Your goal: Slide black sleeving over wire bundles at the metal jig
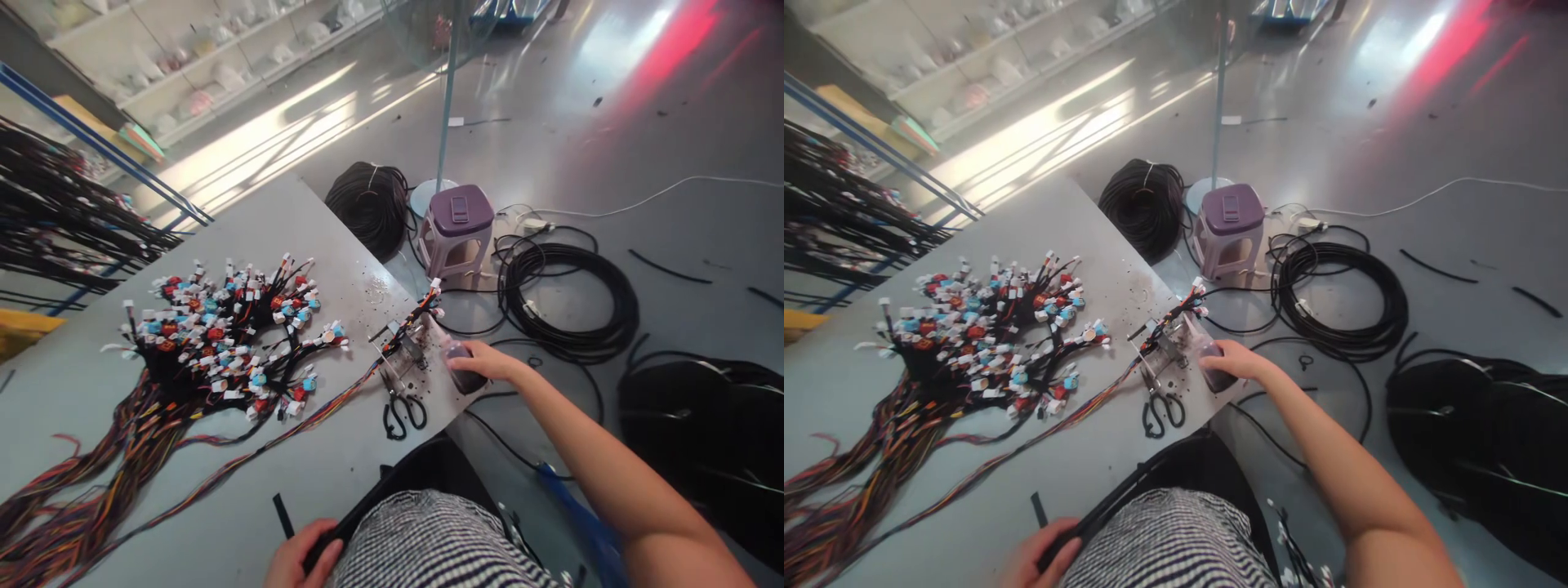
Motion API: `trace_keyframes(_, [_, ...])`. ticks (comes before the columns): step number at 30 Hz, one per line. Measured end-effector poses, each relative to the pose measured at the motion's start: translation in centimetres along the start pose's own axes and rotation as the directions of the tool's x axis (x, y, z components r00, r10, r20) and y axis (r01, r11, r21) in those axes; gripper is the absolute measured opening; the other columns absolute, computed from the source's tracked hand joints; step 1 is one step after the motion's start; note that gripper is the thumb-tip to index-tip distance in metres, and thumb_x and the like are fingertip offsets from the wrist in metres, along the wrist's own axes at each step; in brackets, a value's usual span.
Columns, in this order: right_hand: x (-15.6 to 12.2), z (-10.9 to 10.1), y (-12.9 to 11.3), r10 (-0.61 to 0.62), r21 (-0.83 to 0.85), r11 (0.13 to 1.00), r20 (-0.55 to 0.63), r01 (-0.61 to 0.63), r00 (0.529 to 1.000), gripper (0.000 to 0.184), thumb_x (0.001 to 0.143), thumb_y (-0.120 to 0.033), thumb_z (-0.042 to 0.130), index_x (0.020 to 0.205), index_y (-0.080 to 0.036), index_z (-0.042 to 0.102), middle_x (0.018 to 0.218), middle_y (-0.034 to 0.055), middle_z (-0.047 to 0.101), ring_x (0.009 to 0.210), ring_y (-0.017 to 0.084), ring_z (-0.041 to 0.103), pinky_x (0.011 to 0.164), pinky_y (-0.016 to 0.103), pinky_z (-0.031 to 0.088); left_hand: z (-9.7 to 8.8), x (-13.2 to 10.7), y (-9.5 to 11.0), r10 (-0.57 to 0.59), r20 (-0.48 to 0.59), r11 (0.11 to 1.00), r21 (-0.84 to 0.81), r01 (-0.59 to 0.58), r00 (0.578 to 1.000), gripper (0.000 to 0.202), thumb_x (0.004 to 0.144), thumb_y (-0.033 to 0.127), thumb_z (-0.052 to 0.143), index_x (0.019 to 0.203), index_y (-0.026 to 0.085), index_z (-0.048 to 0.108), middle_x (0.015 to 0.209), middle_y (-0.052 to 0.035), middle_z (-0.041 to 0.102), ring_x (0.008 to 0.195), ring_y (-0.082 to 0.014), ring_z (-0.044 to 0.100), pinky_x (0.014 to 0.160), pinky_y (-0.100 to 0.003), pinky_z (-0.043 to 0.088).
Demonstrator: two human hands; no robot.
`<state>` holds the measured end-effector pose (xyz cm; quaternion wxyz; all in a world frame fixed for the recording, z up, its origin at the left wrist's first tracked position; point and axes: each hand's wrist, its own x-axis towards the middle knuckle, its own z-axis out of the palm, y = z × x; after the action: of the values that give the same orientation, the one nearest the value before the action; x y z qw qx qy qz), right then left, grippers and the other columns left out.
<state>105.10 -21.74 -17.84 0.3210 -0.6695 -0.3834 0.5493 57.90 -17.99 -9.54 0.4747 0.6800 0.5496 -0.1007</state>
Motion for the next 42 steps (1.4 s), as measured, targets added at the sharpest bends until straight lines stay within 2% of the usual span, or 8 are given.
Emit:
trace_keyframes(5, [1.5,2.4,2.3,0.137,-0.158,0.979,0.049,-0.128,0.989,0.038,0.069,-0.050,0.066,0.079,-0.013,0.063,0.073,0.0023,0.061,0.071,0.017,0.055,0.065,0.026,0.042,1.0,-0.6,0.5,0.187,-0.088,0.982,0.050,-0.183,0.978,0.036,0.077,0.062,0.058,0.090,0.034,0.077,0.092,-0.0005,0.076,0.085,-0.0235,0.072,0.081,-0.028,0.058])
trace_keyframes(12, [3.7,2.7,2.3,0.177,-0.225,0.962,0.083,-0.155,0.981,0.031,0.075,-0.044,0.064,0.082,-0.014,0.063,0.080,0.0042,0.064,0.076,0.018,0.058,0.068,0.027,0.043,2.4,-2.3,0.5,0.162,-0.209,0.987,0.026,-0.160,0.964,0.043,0.079,0.067,0.055,0.088,0.031,0.076,0.091,-0.0021,0.076,0.084,-0.0227,0.071,0.082,-0.027,0.058])
trace_keyframes(17, [3.5,2.8,2.6,0.210,-0.282,0.940,0.029,-0.193,0.977,0.029,0.078,-0.042,0.063,0.086,-0.013,0.064,0.081,0.0038,0.065,0.076,0.017,0.058,0.068,0.025,0.042,2.2,-2.6,-0.5,0.115,-0.182,0.993,0.045,-0.108,0.977,0.042,0.078,0.068,0.053,0.091,0.035,0.076,0.096,-0.0018,0.076,0.091,-0.0262,0.070,0.086,-0.032,0.057])
trace_keyframes(22, [3.2,3.2,1.8,0.181,-0.306,0.938,0.028,-0.164,0.983,0.027,0.079,-0.037,0.064,0.091,-0.014,0.066,0.084,0.0037,0.066,0.079,0.018,0.059,0.068,0.024,0.042,1.9,-1.8,-1.4,0.053,-0.051,0.996,0.069,-0.049,0.997,0.034,0.075,0.065,0.058,0.093,0.042,0.076,0.100,0.0014,0.075,0.095,-0.0284,0.070,0.088,-0.035,0.056])
trace_keyframes(28, [3.0,2.4,1.1,0.235,-0.400,0.886,-0.046,-0.234,0.971,0.030,0.080,-0.041,0.063,0.090,-0.013,0.067,0.087,0.0069,0.067,0.079,0.019,0.060,0.068,0.026,0.042,2.1,-1.4,-1.2,0.030,-0.047,0.998,0.062,-0.027,0.998,0.036,0.075,0.066,0.056,0.092,0.042,0.076,0.101,0.0011,0.075,0.097,-0.0293,0.069,0.091,-0.036,0.054])
trace_keyframes(34, [3.0,2.7,0.6,0.209,-0.406,0.896,0.029,-0.179,0.978,0.029,0.078,-0.040,0.066,0.091,-0.015,0.068,0.086,0.0050,0.068,0.079,0.019,0.061,0.067,0.025,0.042,2.0,-0.8,-0.9,0.060,-0.063,0.996,0.063,-0.056,0.996,0.032,0.076,0.063,0.058,0.092,0.041,0.076,0.097,0.0022,0.076,0.093,-0.0270,0.070,0.088,-0.033,0.056])
trace_keyframes(39, [2.4,0.8,1.3,0.202,-0.461,0.859,-0.099,-0.225,0.974,0.032,0.078,-0.043,0.065,0.090,-0.013,0.066,0.086,0.0072,0.067,0.077,0.021,0.060,0.066,0.027,0.042,1.8,-0.5,-0.8,0.114,-0.092,0.992,0.068,-0.108,0.989,0.030,0.079,0.058,0.058,0.090,0.037,0.076,0.093,0.0021,0.076,0.087,-0.0244,0.071,0.082,-0.029,0.057])
trace_keyframes(42, [2.5,-0.9,0.5,0.066,-0.456,0.878,-0.186,-0.146,0.980,0.036,0.076,-0.047,0.065,0.093,-0.015,0.065,0.088,0.0062,0.066,0.079,0.020,0.059,0.067,0.028,0.042,1.7,-0.4,-1.1,0.163,-0.074,0.985,0.063,-0.159,0.984,0.031,0.082,0.056,0.056,0.095,0.036,0.076,0.098,0.0014,0.076,0.090,-0.0233,0.071,0.082,-0.027,0.057])
